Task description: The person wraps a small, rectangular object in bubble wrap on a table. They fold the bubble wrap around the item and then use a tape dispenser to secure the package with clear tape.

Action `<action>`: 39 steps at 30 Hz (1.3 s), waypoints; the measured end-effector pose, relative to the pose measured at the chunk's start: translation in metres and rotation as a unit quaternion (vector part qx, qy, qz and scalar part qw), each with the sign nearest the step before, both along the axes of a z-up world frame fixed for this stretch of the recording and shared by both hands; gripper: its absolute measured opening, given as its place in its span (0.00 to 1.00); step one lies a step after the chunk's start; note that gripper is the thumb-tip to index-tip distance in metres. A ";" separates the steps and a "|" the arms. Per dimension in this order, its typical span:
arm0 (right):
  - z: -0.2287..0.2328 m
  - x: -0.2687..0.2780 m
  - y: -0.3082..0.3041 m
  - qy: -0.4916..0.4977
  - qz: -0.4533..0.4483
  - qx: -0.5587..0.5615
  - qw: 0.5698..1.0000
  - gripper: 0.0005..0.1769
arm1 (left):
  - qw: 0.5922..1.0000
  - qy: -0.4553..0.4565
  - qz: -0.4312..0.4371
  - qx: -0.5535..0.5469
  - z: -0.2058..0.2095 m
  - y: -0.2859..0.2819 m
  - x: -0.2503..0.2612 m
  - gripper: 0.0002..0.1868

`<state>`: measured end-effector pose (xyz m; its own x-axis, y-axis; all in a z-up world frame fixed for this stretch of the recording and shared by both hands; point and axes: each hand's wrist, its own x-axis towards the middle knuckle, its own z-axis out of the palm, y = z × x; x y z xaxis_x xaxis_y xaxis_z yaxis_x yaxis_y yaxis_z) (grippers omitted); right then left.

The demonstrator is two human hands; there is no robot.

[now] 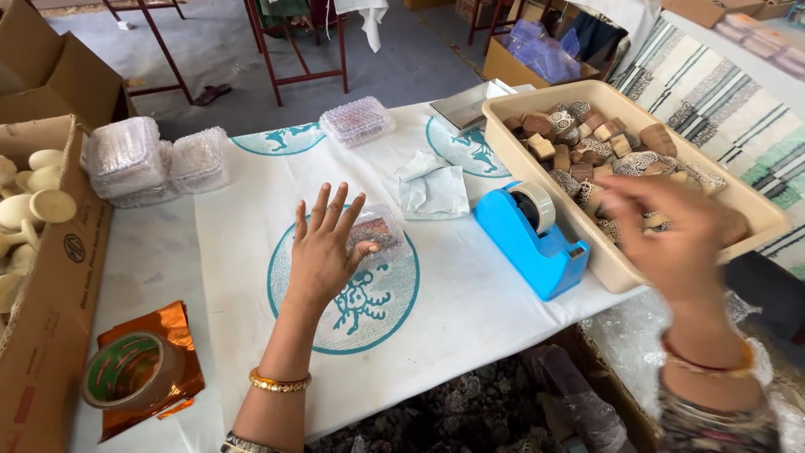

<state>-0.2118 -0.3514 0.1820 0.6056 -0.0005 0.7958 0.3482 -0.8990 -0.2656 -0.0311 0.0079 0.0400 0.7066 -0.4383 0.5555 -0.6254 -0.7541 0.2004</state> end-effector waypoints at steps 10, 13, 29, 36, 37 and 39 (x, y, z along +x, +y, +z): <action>-0.007 -0.098 -0.073 -0.016 -0.148 -0.037 0.988 0.09 | 0.999 0.007 -0.034 0.041 -0.016 -0.004 0.002 0.42; 0.017 -0.110 -0.061 0.009 -0.189 -0.090 0.978 0.11 | 0.997 0.031 -0.044 0.051 -0.014 -0.005 0.002 0.39; -0.032 -0.126 -0.130 0.035 -0.177 0.087 0.980 0.09 | 0.996 -0.027 -0.074 -0.028 0.004 -0.007 -0.013 0.24; -0.012 -0.048 -0.169 0.126 -0.154 0.041 0.979 0.13 | 0.996 -0.021 -0.075 -0.038 0.005 -0.006 -0.011 0.24; -0.008 -0.042 -0.166 0.126 -0.148 0.041 0.980 0.13 | 0.997 -0.021 -0.068 -0.038 0.005 -0.007 -0.009 0.24; -0.002 -0.022 -0.157 0.176 -0.161 0.041 0.970 0.13 | 0.996 -0.025 -0.072 -0.055 0.003 -0.003 -0.007 0.18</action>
<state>-0.2335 -0.5087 0.1804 0.7984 -0.2887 0.5283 -0.0722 -0.9171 -0.3921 -0.0382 0.0050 0.0435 0.6112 -0.4670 0.6390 -0.7366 -0.6310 0.2434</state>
